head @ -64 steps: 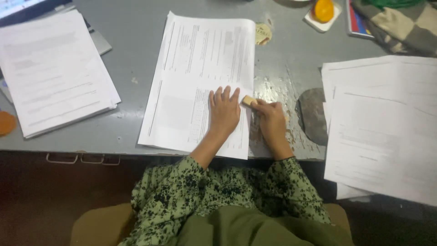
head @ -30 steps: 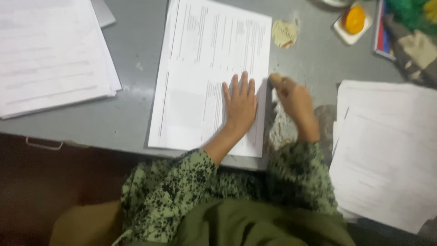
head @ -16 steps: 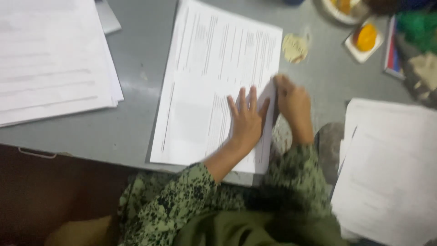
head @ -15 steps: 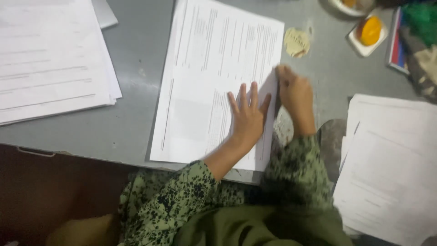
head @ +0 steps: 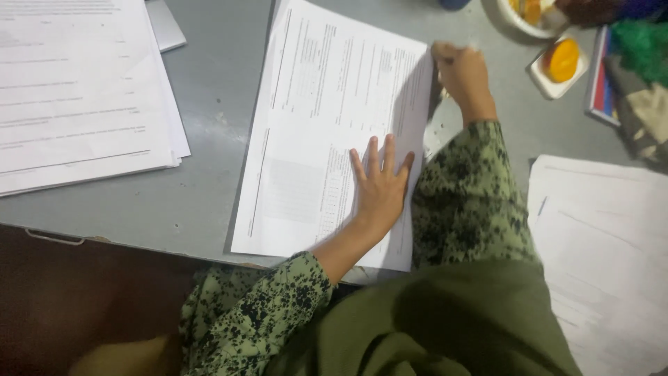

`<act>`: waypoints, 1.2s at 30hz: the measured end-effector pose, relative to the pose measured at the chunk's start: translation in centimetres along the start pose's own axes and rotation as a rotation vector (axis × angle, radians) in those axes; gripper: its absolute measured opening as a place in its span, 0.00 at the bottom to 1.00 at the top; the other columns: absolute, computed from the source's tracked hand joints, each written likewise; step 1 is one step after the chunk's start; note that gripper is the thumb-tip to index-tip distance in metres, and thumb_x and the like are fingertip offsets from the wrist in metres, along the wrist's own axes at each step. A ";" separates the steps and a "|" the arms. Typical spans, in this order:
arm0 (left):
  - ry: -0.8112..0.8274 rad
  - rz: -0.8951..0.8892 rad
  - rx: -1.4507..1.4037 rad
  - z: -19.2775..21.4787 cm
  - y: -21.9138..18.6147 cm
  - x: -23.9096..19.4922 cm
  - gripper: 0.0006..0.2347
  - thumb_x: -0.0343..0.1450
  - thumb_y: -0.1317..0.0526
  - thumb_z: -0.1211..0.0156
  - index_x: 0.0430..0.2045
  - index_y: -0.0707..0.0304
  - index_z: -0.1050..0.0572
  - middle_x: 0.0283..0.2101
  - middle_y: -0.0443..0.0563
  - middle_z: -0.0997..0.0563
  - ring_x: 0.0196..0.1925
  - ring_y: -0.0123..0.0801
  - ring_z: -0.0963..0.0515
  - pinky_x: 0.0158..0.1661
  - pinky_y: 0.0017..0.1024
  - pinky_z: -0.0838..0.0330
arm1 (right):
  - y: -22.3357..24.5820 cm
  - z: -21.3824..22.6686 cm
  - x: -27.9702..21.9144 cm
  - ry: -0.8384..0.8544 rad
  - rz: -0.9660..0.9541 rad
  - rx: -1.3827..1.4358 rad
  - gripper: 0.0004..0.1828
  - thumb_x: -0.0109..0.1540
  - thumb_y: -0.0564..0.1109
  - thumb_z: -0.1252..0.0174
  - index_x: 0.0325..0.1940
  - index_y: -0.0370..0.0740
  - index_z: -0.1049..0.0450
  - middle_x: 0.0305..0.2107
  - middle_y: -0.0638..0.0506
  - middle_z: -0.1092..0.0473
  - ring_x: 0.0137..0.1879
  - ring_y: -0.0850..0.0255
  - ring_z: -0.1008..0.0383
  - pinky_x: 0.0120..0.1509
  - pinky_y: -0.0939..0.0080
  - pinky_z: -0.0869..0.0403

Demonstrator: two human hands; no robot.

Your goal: The person sits at a table and repeatedly folds sheets of paper in half using a wooden block to press the crease. They handle the papers one by one, folding them and placing them into a stack on the table.

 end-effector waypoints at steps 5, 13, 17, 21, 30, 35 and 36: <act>-0.029 0.036 -0.006 -0.6 0.0 0.4 0.24 0.72 0.55 0.46 0.67 0.41 0.36 0.75 0.67 0.47 0.75 0.69 0.50 0.65 0.77 0.59 | 8.6 3.9 -8.2 0.282 -0.334 0.041 0.19 0.72 0.51 0.52 0.64 0.45 0.28 0.57 0.45 0.28 0.55 0.54 0.22 0.60 0.57 0.24; 0.194 0.069 -0.184 3.6 0.2 0.8 0.26 0.72 0.61 0.47 0.68 0.44 0.40 0.77 0.62 0.55 0.77 0.60 0.59 0.67 0.73 0.70 | 18.1 6.0 -22.8 0.338 -0.503 -0.013 0.22 0.73 0.52 0.63 0.68 0.55 0.30 0.26 0.47 0.22 0.28 0.57 0.21 0.34 0.57 0.19; 0.151 0.045 -0.095 1.9 0.1 0.5 0.21 0.76 0.56 0.57 0.68 0.41 0.39 0.76 0.61 0.53 0.77 0.61 0.58 0.67 0.75 0.68 | 19.3 5.3 -29.9 0.268 -0.264 -0.060 0.17 0.68 0.38 0.59 0.59 0.46 0.32 0.42 0.49 0.24 0.19 0.43 0.28 0.23 0.46 0.32; 0.027 0.026 -0.074 0.8 0.4 0.8 0.19 0.75 0.56 0.52 0.64 0.43 0.35 0.74 0.62 0.47 0.76 0.63 0.53 0.65 0.77 0.65 | 19.1 4.4 -35.6 0.459 -0.463 -0.105 0.28 0.66 0.46 0.56 0.72 0.62 0.38 0.69 0.59 0.40 0.42 0.39 0.20 0.41 0.40 0.21; 0.031 0.021 -0.100 3.0 1.0 0.2 0.20 0.76 0.54 0.60 0.65 0.50 0.35 0.74 0.61 0.44 0.76 0.61 0.50 0.67 0.75 0.64 | 21.1 5.8 -41.4 0.825 -0.384 -0.003 0.28 0.63 0.49 0.54 0.66 0.77 0.31 0.58 0.64 0.29 0.66 0.62 0.30 0.63 0.57 0.29; 0.127 -0.105 0.011 3.9 1.9 -1.4 0.25 0.77 0.43 0.65 0.70 0.46 0.44 0.76 0.49 0.47 0.77 0.49 0.51 0.69 0.67 0.58 | 21.4 11.0 -40.3 0.291 -0.389 0.229 0.27 0.61 0.41 0.44 0.63 0.64 0.23 0.59 0.63 0.24 0.67 0.72 0.29 0.73 0.68 0.39; 0.151 -0.224 -0.007 4.1 2.3 -1.8 0.27 0.77 0.43 0.64 0.70 0.52 0.44 0.76 0.49 0.46 0.77 0.47 0.50 0.70 0.64 0.60 | 22.7 12.2 -39.0 0.158 -0.549 0.149 0.25 0.65 0.53 0.53 0.66 0.66 0.28 0.56 0.52 0.24 0.58 0.57 0.25 0.67 0.54 0.31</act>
Point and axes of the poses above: each hand's wrist, its own x-axis towards the middle knuckle, its own z-axis out of the back of the hand, y = z × x, the point moved 1 cm from there along x, towards the middle knuckle
